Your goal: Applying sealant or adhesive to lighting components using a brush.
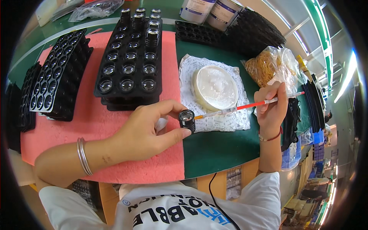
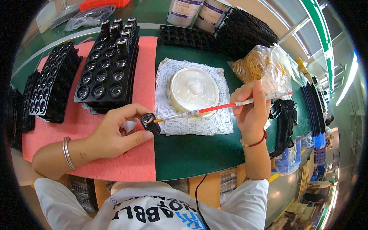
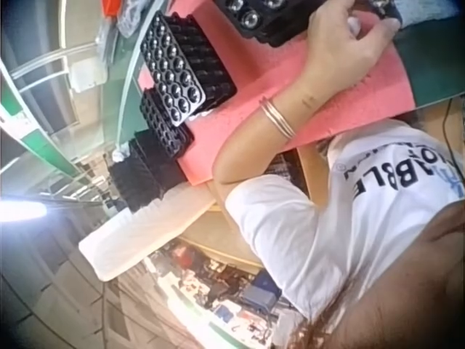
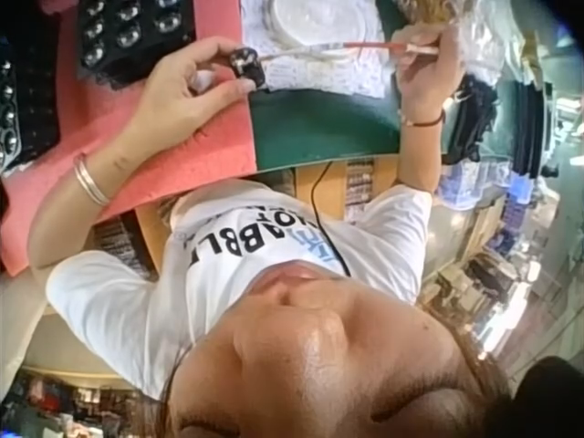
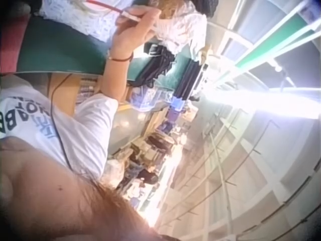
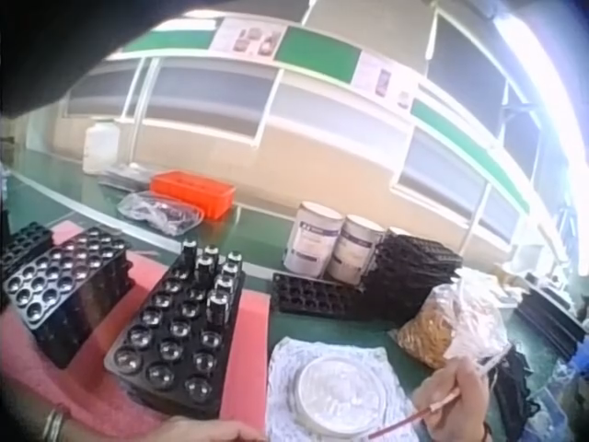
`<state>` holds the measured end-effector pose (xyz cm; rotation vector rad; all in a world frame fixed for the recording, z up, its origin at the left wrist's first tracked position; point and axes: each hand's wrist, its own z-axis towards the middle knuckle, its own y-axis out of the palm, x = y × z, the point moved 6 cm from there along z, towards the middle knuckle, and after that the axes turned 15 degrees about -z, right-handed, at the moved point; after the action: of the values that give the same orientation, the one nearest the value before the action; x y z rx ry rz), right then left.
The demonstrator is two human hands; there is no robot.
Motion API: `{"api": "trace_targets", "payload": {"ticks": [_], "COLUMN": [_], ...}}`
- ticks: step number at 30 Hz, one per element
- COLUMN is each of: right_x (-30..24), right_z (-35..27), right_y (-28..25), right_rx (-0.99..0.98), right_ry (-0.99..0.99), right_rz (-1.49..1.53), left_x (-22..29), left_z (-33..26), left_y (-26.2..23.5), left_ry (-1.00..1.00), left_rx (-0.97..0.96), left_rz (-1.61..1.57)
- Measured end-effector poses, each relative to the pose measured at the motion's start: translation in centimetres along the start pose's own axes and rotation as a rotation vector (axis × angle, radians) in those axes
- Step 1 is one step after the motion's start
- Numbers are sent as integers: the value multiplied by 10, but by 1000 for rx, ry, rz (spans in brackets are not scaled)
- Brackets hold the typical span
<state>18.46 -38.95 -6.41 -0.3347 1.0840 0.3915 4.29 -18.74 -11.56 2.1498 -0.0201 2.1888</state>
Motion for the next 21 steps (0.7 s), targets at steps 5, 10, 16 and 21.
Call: {"api": "trace_targets", "payload": {"ticks": [5,10,16,21], "right_x": [0,0,2,0], "right_z": [0,0,-1,-1], "right_y": [1,1,-1,0], "right_rx": [-11,-33,13,21], "right_ry": [-6,-1,0,-14], "right_rz": [21,10,7,-27], "left_x": [2,-1,1,1], "left_z": [-2,0,-1,-1], "left_y": [-2,0,1,-1], "left_ry": [-18,-9,-12,-32], "left_rx": [-11,-5,-3,-40], "left_rz": [12,-12,-1,0]}}
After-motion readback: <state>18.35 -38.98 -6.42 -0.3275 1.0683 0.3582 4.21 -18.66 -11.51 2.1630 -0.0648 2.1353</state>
